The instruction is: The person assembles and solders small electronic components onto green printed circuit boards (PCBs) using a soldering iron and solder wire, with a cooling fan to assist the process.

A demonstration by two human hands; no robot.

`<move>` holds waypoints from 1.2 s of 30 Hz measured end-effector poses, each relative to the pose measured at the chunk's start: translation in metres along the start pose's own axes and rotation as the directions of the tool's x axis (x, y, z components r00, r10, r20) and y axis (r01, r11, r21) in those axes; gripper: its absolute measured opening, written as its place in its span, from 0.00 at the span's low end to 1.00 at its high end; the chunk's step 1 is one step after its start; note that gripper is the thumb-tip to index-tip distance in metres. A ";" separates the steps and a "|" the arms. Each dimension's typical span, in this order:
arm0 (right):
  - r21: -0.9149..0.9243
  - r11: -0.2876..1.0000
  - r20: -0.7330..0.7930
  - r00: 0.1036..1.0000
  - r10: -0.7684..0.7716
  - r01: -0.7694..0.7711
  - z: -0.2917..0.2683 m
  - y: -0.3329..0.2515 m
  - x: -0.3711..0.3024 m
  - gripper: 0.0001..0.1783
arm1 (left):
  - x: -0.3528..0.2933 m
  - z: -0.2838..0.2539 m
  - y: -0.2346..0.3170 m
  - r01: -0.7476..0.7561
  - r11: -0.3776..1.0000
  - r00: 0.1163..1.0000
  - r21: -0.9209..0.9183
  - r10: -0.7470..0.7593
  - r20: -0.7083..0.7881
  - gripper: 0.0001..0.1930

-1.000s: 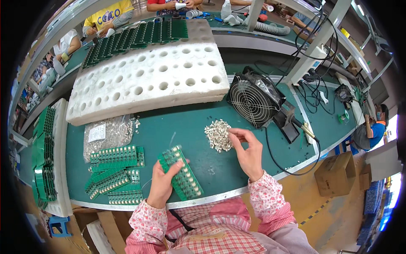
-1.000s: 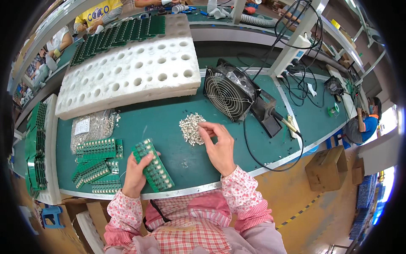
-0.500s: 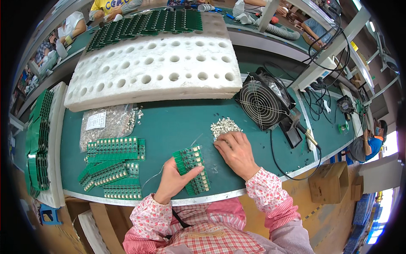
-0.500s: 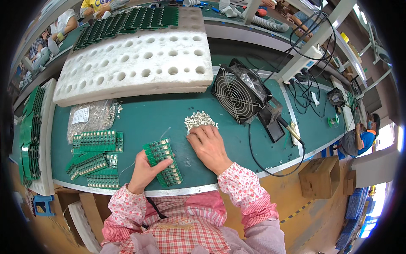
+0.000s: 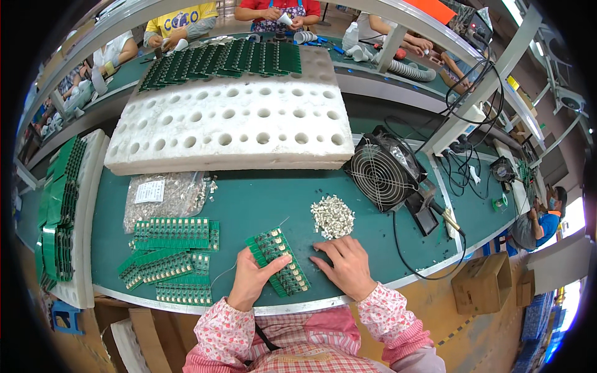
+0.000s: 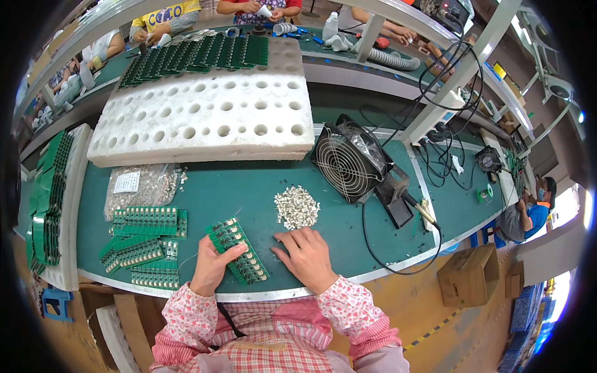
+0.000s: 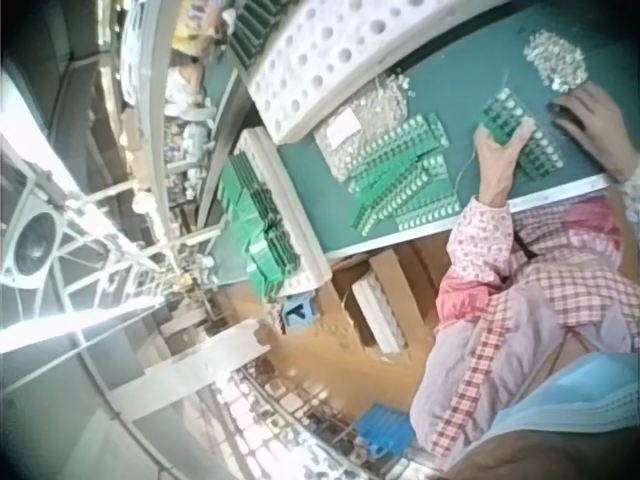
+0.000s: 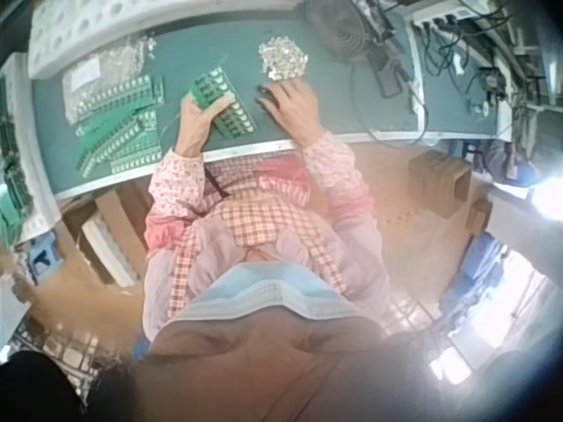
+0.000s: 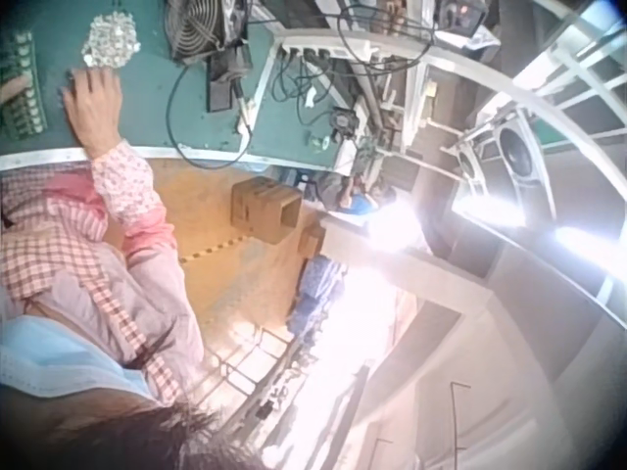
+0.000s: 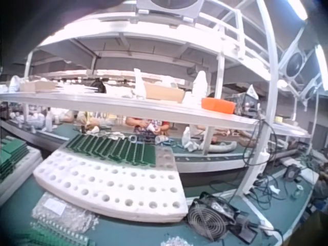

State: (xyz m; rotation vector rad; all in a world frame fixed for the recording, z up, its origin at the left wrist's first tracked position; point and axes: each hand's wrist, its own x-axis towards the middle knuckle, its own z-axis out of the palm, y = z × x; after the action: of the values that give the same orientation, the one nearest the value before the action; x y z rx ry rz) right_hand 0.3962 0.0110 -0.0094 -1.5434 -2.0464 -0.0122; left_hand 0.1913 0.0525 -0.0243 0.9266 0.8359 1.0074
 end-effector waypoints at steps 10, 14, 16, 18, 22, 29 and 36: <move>0.264 0.937 0.022 0.972 0.233 -0.230 0.005 0.000 -0.015 0.04 | -0.007 0.009 0.001 0.027 1.000 1.000 -0.003 -0.027 0.002 0.08; 0.743 0.373 0.318 0.785 0.532 -0.555 0.004 -0.007 -0.017 0.06 | -0.006 0.012 -0.003 0.004 0.999 0.999 0.049 -0.005 0.032 0.08; 0.846 0.075 0.418 0.744 0.522 -0.527 0.009 -0.013 -0.012 0.07 | -0.005 0.011 -0.004 -0.012 0.996 1.000 0.088 0.009 0.028 0.10; 0.876 -0.048 0.440 0.753 0.489 -0.481 0.014 -0.026 -0.001 0.09 | -0.005 0.010 -0.006 -0.026 0.991 0.999 0.130 0.023 0.026 0.11; 0.861 -0.158 0.494 0.721 0.486 -0.484 0.026 -0.037 0.015 0.09 | -0.004 0.012 -0.010 -0.136 0.962 0.991 0.238 0.135 0.024 0.16; 0.890 -0.106 0.423 0.719 0.552 -0.443 0.042 -0.042 0.014 0.08 | -0.005 0.013 -0.008 -0.149 0.956 0.988 0.255 0.151 0.012 0.19; 0.915 -0.066 0.356 0.719 0.597 -0.398 0.045 -0.046 0.012 0.08 | -0.004 0.014 -0.005 -0.183 0.925 0.983 0.333 0.183 0.032 0.19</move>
State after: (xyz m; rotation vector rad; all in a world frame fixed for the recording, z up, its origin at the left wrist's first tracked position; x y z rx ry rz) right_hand 0.3339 0.0212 -0.0273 -1.1310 -0.6632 1.2402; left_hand 0.2041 0.0440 -0.0234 1.3154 0.9513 1.0427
